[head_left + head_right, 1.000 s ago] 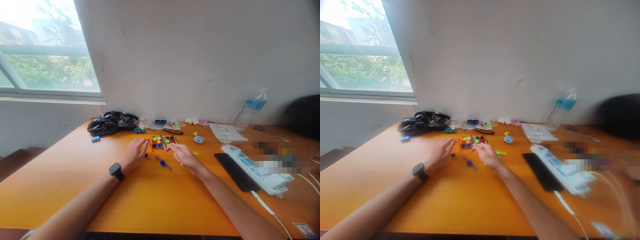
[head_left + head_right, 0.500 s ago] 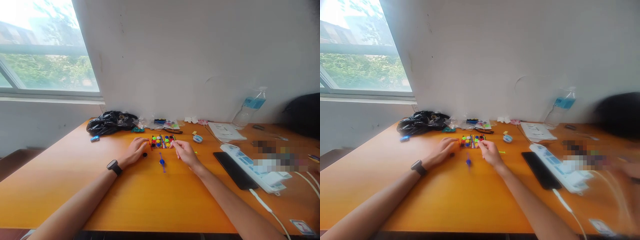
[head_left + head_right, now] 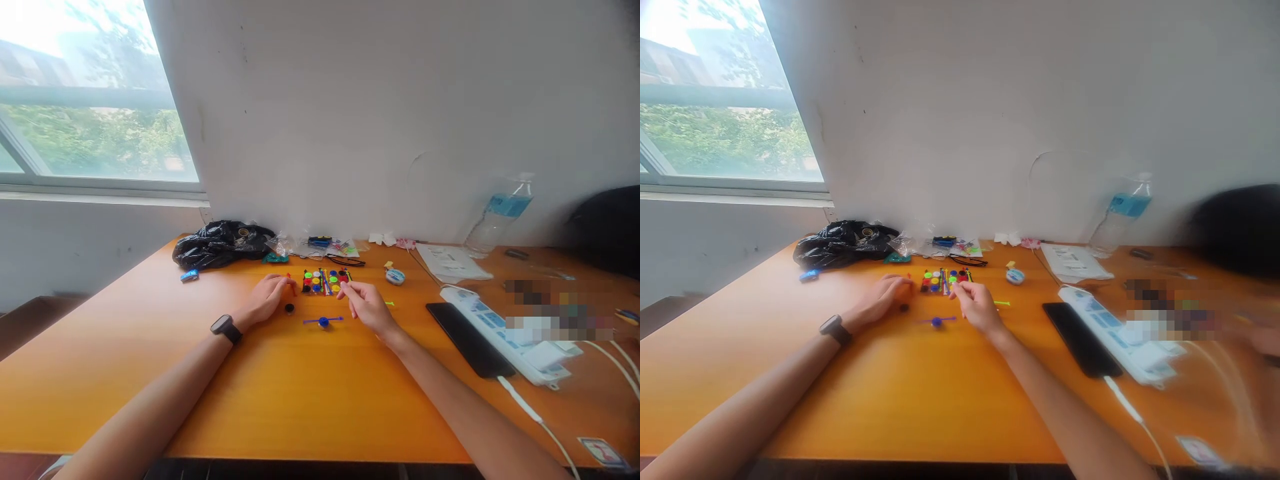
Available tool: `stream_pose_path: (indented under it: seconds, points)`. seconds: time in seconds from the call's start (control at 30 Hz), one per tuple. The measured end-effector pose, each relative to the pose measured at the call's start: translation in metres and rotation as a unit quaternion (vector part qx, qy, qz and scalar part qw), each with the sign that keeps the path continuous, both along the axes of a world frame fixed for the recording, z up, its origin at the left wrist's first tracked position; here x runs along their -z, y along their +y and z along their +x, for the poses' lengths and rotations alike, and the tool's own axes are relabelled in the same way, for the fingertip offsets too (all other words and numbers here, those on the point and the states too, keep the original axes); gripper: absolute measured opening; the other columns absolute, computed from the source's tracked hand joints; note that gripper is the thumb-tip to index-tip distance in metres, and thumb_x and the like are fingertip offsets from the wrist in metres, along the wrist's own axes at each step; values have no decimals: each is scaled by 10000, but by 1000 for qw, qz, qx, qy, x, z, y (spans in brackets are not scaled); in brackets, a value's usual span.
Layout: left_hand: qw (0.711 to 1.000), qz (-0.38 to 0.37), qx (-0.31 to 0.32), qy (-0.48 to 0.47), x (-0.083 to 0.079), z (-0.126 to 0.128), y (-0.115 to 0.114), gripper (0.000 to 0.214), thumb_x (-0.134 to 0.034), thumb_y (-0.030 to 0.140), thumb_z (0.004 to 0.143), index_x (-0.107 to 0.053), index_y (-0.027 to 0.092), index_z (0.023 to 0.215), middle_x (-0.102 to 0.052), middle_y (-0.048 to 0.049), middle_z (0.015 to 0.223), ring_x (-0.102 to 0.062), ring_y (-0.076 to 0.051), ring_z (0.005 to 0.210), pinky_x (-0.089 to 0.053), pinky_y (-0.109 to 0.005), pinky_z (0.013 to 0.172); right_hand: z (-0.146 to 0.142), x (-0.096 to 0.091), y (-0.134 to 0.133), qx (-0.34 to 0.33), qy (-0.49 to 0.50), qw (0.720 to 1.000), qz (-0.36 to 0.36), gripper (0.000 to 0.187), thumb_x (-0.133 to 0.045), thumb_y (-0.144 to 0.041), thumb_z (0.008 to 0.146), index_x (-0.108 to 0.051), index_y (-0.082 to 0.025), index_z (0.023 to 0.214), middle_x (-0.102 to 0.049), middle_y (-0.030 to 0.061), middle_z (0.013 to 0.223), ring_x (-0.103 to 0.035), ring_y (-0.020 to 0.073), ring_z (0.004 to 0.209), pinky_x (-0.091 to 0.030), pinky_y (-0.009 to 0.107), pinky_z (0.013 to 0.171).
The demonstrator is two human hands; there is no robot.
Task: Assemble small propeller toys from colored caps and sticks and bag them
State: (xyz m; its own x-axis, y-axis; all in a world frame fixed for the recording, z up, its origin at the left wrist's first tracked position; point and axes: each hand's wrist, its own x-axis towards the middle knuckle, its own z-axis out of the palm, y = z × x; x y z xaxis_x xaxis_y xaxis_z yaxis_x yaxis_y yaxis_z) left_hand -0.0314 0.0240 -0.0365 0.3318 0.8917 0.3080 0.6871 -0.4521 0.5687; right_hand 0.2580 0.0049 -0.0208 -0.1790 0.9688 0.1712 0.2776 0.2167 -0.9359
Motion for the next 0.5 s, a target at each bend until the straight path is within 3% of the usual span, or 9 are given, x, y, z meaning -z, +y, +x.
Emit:
stream_pose_path:
  seconds: [0.13, 0.27, 0.5]
  points:
    - [994, 20, -97, 54, 2, -11, 8, 531, -269, 347, 1054, -789, 243, 1064, -768, -28, 1194, -626, -272, 1184, -475, -370, 1051, -1, -1, 0, -9, -3, 1000, 0, 512, -545, -644, 974, -678, -185, 788, -455, -52, 454, -445, 125, 442, -368, 264, 527]
    - [969, 26, -192, 154, 6, -29, 17, 346, -449, 192, 940, -753, 224, 1101, -785, -60, 1132, -667, -289, 1060, -496, -354, 861, -1, 0, 0, -16, -5, 1000, 3, 498, -560, -633, 966, -675, -184, 784, -462, -50, 465, -449, 126, 448, -361, 264, 520]
    - [931, 28, -251, 264, 1, -57, 19, 291, -503, 164, 927, -735, 178, 1102, -757, -140, 1058, -652, -349, 1020, -447, -382, 775, -4, 3, -1, -27, -8, 999, 40, 434, -631, -604, 921, -660, -189, 796, -556, -17, 620, -479, 129, 500, -370, 263, 496]
